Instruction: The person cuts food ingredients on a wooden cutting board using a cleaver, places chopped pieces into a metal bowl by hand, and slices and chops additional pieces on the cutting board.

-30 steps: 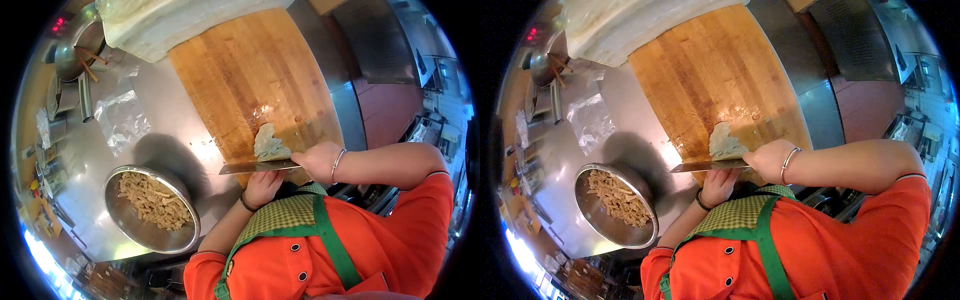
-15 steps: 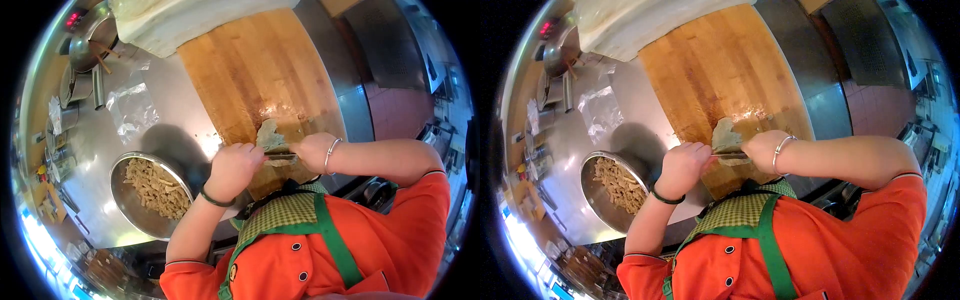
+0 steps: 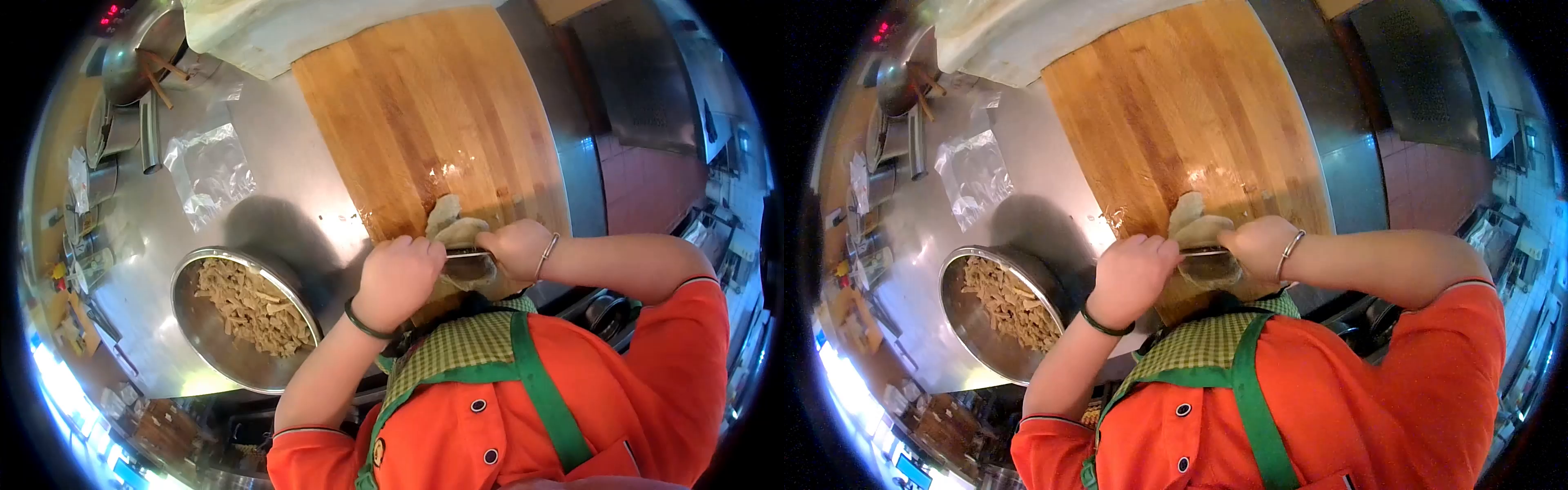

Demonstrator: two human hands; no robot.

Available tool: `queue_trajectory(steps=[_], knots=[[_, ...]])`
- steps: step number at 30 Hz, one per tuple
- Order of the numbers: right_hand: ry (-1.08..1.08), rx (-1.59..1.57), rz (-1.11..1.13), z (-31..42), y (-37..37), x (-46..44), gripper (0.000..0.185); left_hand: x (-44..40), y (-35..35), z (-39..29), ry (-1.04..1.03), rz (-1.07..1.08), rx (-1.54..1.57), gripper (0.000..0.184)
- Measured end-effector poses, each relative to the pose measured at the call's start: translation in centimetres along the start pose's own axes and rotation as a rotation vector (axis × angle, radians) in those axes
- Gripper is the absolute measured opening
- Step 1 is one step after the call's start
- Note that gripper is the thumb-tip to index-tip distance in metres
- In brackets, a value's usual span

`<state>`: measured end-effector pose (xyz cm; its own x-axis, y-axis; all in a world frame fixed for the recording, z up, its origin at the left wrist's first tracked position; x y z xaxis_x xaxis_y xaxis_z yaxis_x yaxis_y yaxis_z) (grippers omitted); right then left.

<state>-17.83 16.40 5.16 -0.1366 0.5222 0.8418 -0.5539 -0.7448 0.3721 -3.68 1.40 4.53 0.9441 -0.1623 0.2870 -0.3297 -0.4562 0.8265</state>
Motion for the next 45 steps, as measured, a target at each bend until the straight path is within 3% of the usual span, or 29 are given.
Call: queue_trajectory(steps=[2, 5, 7, 10, 14, 16, 19, 29, 31, 35, 37, 38, 39, 41, 45], knots=[[-0.008, -0.017, -0.032, 0.1, -1.1, 0.0, 0.019, 0.2, 0.6, -0.9, -0.036, -0.101, -0.057, 0.012], [-0.053, -0.036, -0.136, -0.6, -1.7, -0.8, 0.020, 2.8, -0.3, -3.7, -0.272, -0.582, -0.089, 0.034], [-0.063, -0.077, -0.188, 0.3, -2.5, -0.6, 0.019, 2.3, -1.6, -6.0, -0.238, -0.362, 0.033, 0.031], [-0.109, -0.166, -0.203, 0.8, -2.2, -0.2, 0.022, 2.2, -4.6, -6.2, -0.133, -0.292, 0.055, 0.030], [-0.028, -0.335, -0.463, 0.7, -3.5, 2.0, 0.029, 3.9, -7.2, -7.0, -0.199, -0.264, 0.034, 0.029], [-0.023, -0.345, -0.461, 1.0, -3.7, 3.2, 0.029, 3.8, -7.6, -6.8, -0.005, -0.290, 0.016, 0.033], [-0.004, -0.391, -0.473, 0.8, -4.3, 4.7, 0.029, 3.5, -6.4, -7.2, 0.106, -0.331, 0.110, 0.037], [0.010, -0.590, -0.527, 0.2, -8.2, 8.3, 0.031, 3.4, -6.9, -6.0, 0.034, -0.159, 0.153, 0.049], [-0.021, -0.633, -0.539, 0.0, -9.1, 8.5, 0.031, 3.2, -7.1, -5.5, 0.101, -0.081, 0.283, 0.050], [-0.162, -0.826, -0.465, 0.3, -9.8, 9.2, 0.030, 3.9, -6.9, -5.2, 0.194, -0.128, 0.375, 0.048], [-0.165, -0.856, -0.505, 0.8, -10.0, 9.3, 0.029, 4.1, -7.0, -5.2, 0.332, -0.478, 0.467, 0.045], [-0.169, -0.881, -0.541, 1.2, -10.1, 9.2, 0.029, 4.1, -7.4, -5.3, 0.336, -0.481, 0.461, 0.045], [-0.161, -0.876, -0.544, 1.4, -10.3, 9.0, 0.029, 4.0, -7.7, -5.4, 0.332, -0.525, 0.472, 0.045], [-0.063, -0.487, -0.802, 2.1, -10.4, 8.7, 0.027, 4.0, -8.1, -5.4, 0.325, -0.572, 0.484, 0.045], [0.101, -0.692, -0.813, 3.1, -10.3, 8.1, 0.023, 4.4, -7.5, -5.5, 0.099, -0.641, 0.135, 0.040]])
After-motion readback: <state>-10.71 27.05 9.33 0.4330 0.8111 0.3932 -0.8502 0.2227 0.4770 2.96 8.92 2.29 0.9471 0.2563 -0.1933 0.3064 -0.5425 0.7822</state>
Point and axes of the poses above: each hand's wrist, its own x-axis away from the middle knuckle, its own y-axis out of the back of the hand, z = x × y, the point moved 1 cm from there along -x, towards the middle knuckle, and after that the axes turned 12 degrees about z, right-handed, at the moved point
